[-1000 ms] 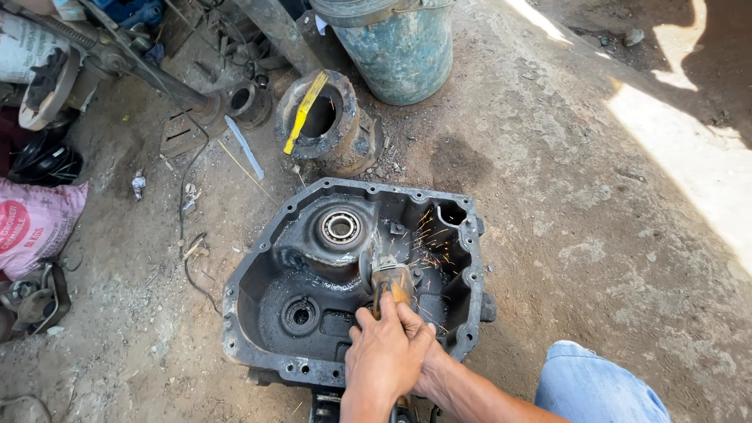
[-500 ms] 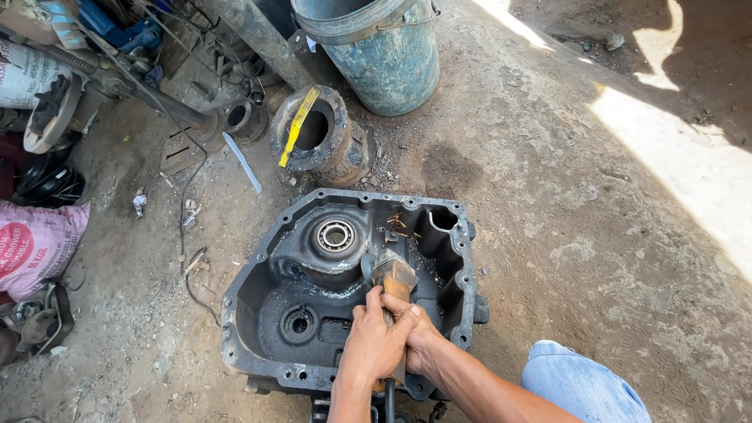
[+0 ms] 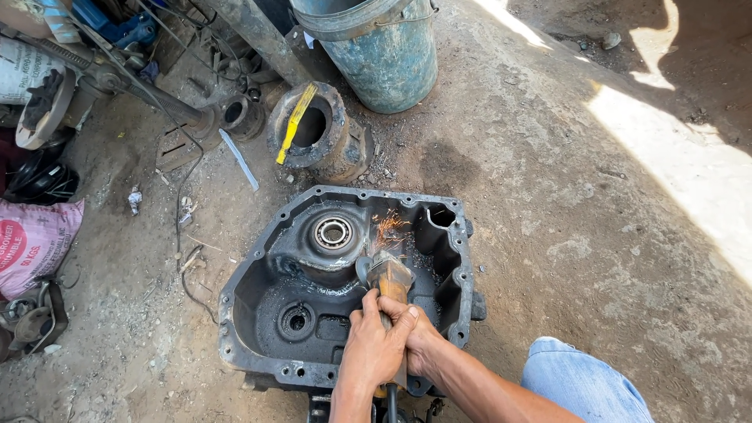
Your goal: The person uses an angle grinder to grind the interior surfaces of a metal engine or transmission casing. They move the tool between different internal compartments and edges of the casing while stabilizing it on the ground.
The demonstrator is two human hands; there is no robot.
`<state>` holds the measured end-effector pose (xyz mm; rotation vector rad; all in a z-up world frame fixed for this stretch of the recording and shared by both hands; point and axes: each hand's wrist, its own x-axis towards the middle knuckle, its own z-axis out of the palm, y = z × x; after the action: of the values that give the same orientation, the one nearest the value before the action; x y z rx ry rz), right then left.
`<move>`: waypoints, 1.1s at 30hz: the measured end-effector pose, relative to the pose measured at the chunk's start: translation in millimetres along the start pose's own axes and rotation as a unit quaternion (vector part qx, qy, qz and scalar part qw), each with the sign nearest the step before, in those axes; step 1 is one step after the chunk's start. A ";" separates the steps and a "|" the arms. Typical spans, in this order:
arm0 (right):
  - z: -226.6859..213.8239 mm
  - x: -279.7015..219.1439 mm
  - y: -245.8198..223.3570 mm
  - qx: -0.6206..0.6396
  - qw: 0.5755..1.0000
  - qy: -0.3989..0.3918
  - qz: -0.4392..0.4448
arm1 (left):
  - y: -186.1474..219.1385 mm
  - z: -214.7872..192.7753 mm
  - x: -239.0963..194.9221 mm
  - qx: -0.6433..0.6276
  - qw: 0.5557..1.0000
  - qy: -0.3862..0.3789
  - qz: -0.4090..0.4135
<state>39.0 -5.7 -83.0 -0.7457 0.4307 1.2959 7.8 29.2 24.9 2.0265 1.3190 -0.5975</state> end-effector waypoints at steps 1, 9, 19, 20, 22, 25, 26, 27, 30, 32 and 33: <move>-0.6 0.8 -1.7 -0.002 1.000 0.000 0.000 | 0.4 0.0 0.1 -0.008 1.000 0.002 0.002; 1.7 5.4 -3.9 -0.003 1.000 0.004 0.001 | -6.5 2.9 10.4 -0.024 1.000 0.004 -0.001; -0.9 11.6 -7.7 -0.009 1.000 0.013 0.000 | -14.5 9.6 26.2 -0.042 0.999 0.013 0.014; -1.1 12.0 -7.5 -0.008 1.000 0.014 0.000 | -12.8 8.7 24.4 -0.041 0.999 0.013 0.013; -1.0 13.8 -9.8 -0.010 1.000 0.016 0.000 | -7.6 6.3 22.1 -0.054 0.999 0.003 0.002; -1.8 16.7 -11.3 -0.013 1.000 0.019 0.000 | -9.3 8.1 25.5 -0.054 0.998 0.015 0.020; -2.9 17.2 -11.4 -0.013 1.000 0.020 0.002 | -8.4 7.6 24.6 -0.055 0.998 0.014 0.018; -4.3 17.5 -12.1 -0.015 1.000 0.022 0.003 | -7.0 7.4 23.6 -0.054 0.998 0.014 0.023; -6.0 20.0 -17.3 -0.018 1.000 0.024 0.001 | -4.4 7.4 25.4 -0.050 0.998 0.011 0.023; -6.7 18.7 -15.8 -0.018 0.999 0.026 0.003 | -7.4 9.0 25.1 -0.045 0.999 0.008 0.011; -5.9 18.0 -16.0 -0.024 0.999 0.031 0.007 | -8.2 8.9 25.4 -0.050 0.999 0.008 0.008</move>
<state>59.4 1.3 -95.1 -0.8257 0.4559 1.3028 10.0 41.1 -0.5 1.9615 1.3147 -0.4999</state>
